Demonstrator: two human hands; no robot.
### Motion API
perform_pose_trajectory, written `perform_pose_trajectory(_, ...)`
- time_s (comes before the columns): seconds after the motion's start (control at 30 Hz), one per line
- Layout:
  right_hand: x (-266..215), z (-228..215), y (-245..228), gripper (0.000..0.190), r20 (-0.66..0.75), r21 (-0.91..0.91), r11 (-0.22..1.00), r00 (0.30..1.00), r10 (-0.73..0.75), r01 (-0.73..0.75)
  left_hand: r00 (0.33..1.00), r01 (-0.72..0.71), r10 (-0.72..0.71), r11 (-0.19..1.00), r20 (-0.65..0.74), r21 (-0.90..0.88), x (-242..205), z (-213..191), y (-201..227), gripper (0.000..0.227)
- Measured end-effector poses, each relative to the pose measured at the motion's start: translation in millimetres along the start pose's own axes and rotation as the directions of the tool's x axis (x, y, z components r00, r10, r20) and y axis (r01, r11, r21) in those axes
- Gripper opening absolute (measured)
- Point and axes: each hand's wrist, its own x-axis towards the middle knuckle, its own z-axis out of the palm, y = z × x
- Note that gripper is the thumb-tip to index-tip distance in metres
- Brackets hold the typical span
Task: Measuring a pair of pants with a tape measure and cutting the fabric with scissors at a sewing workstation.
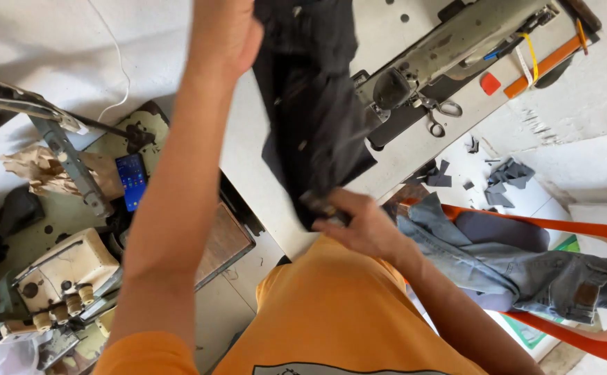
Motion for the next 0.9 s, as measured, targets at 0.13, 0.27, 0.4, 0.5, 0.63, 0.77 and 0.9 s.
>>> perform_pose_trajectory(0.13, -12, 0, 27, 0.025, 0.153, 0.225, 0.960, 0.967, -0.206, 0.169, 0.901, 0.392, -0.421, 0.894, -0.104, -0.217, -108, -1, -4, 0.055)
perform_pose_trajectory(0.27, -44, -13, 87, 0.023, 0.161, 0.302, 0.818, 0.872, 0.462, -0.489, 0.680, 0.541, -0.725, 0.596, -0.108, -0.593, -242, -28, -144, 0.075)
perform_pose_trajectory(0.4, -54, -10, 148, 0.043, 0.122, 0.780, 0.420, 0.771, 0.625, -0.464, 0.543, 0.456, -0.839, 0.262, 0.032, -0.850, -293, -13, -144, 0.074)
perform_pose_trajectory(0.5, -54, -5, 144, 0.039, 0.247, 0.799, 0.283, 0.719, 0.649, -0.530, 0.525, 0.509, -0.851, 0.304, 0.011, -0.806, -294, 0, -127, 0.073)
perform_pose_trajectory(0.63, -36, 14, 144, 0.041, 0.292, 0.644, 0.410, 0.703, 0.649, -0.646, 0.514, 0.749, -0.791, 0.602, -0.331, -0.277, -273, 11, -116, 0.098)
perform_pose_trajectory(0.77, 2, 11, 64, 0.039, 0.051, 0.057, 0.691, 0.694, 0.719, -0.720, 0.567, 0.688, -0.710, 0.687, -0.418, -0.235, -267, 19, -85, 0.080)
perform_pose_trajectory(0.9, 21, 6, 17, 0.039, -0.015, -0.331, 0.759, 0.808, 0.589, -0.560, 0.653, 0.495, -0.607, 0.794, -0.452, -0.352, -263, 26, -70, 0.087)
